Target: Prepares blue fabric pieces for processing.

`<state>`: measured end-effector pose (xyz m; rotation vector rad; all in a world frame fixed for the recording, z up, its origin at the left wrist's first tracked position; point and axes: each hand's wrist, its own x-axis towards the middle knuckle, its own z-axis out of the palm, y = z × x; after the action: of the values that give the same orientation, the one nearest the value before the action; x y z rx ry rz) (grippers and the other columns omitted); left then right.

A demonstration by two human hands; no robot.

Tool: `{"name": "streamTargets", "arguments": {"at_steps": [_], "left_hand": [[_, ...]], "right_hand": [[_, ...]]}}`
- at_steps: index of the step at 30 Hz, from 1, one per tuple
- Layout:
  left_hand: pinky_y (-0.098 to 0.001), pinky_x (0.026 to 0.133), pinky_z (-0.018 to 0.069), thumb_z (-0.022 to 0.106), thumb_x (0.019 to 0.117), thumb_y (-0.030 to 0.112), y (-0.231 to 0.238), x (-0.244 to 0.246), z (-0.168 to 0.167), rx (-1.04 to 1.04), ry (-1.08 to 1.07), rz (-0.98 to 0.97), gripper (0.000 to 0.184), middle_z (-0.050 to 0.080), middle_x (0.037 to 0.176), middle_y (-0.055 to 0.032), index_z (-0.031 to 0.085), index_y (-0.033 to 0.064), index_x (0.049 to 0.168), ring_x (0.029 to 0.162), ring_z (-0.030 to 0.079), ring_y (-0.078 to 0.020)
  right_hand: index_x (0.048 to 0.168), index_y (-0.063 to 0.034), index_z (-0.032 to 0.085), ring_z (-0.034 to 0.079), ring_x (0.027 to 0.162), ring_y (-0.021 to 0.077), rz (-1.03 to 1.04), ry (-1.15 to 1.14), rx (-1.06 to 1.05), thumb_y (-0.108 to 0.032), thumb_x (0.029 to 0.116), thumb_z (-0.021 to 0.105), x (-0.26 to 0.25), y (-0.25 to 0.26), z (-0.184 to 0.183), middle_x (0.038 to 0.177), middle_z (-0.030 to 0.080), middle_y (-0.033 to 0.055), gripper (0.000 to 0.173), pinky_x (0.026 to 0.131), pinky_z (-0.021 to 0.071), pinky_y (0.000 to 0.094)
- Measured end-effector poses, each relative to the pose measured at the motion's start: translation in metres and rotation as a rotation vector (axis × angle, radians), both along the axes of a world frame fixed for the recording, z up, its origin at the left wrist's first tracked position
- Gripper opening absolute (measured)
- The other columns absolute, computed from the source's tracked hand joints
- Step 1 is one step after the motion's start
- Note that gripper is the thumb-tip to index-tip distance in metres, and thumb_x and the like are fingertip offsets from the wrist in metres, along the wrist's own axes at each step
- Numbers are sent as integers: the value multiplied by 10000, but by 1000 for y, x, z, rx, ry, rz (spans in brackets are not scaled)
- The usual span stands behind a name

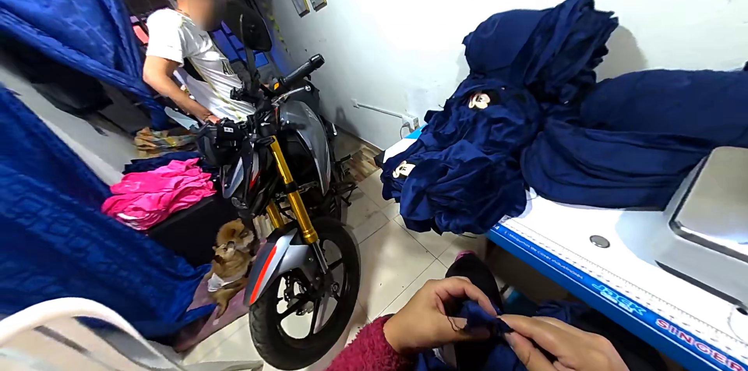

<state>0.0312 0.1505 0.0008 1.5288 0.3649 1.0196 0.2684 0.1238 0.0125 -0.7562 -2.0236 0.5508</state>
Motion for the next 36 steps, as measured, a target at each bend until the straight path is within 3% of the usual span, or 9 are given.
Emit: {"name": "streamTargets", "arguments": {"at_steps": [5,11,14,18,22,28,31,33,36], "left_hand": [[-278,901,550,723,908,20,-4,2,1,49,41,79,226,687,1092,-66,672,-49,1116,999,653,-81],[-271,905,507,629,1014,231,-5,0,-1,200,104,216,287,684,1000,-67,723,-38,1040,997,620,-94],[-295,947,501,576,1042,235,-6,0,-2,251,143,278,311,685,1028,-90,728,-36,1039,1047,618,-124],[-316,981,511,612,1025,308,-9,1,4,322,198,270,374,682,1085,-136,708,-53,1044,1099,626,-163],[-296,922,527,750,932,161,-11,1,9,334,230,255,262,682,1031,-138,710,-57,1072,1024,638,-161],[-262,865,515,637,1015,230,-12,2,2,328,189,355,273,674,941,-85,751,-15,1051,946,621,-114],[-263,880,527,648,988,134,-13,4,0,299,182,432,181,679,976,-81,771,5,1020,975,627,-111],[-292,940,528,640,1000,151,-13,6,-3,281,160,426,197,690,1053,-97,770,5,1026,1055,632,-137],[-352,1006,536,607,1031,200,-12,5,-6,240,108,347,272,725,1122,-138,748,-32,1047,1123,666,-179]], "right_hand": [[1042,0,773,750,927,135,-28,2,-28,-102,985,643,-2,-2,-2,971,782,130,174,879,589,264],[1055,-12,775,746,908,124,-55,-4,-42,-105,984,634,-3,-2,-4,975,783,117,183,857,595,263],[1051,-12,775,740,886,110,-66,3,-48,-110,980,641,-3,-2,-5,966,781,115,181,840,590,245],[1049,-12,778,737,859,112,-80,-13,-56,-98,968,629,-4,-2,-6,950,780,120,191,814,591,246],[1035,8,774,735,833,121,-81,-17,-65,-85,957,635,-5,-4,-6,939,777,135,185,795,590,242],[1031,-8,775,737,855,112,-73,-12,-48,-119,973,651,-7,-4,-9,936,778,120,176,812,590,239],[1036,-16,773,739,885,114,-89,-10,-7,-131,983,650,-8,-4,-8,953,780,113,177,834,587,237],[1033,-13,774,745,900,124,-87,-14,30,-130,987,646,-9,-3,-8,950,781,114,179,854,589,241],[1020,-14,766,728,830,143,-58,-47,106,-136,996,633,-8,-1,-9,882,765,117,182,791,582,246]]}}
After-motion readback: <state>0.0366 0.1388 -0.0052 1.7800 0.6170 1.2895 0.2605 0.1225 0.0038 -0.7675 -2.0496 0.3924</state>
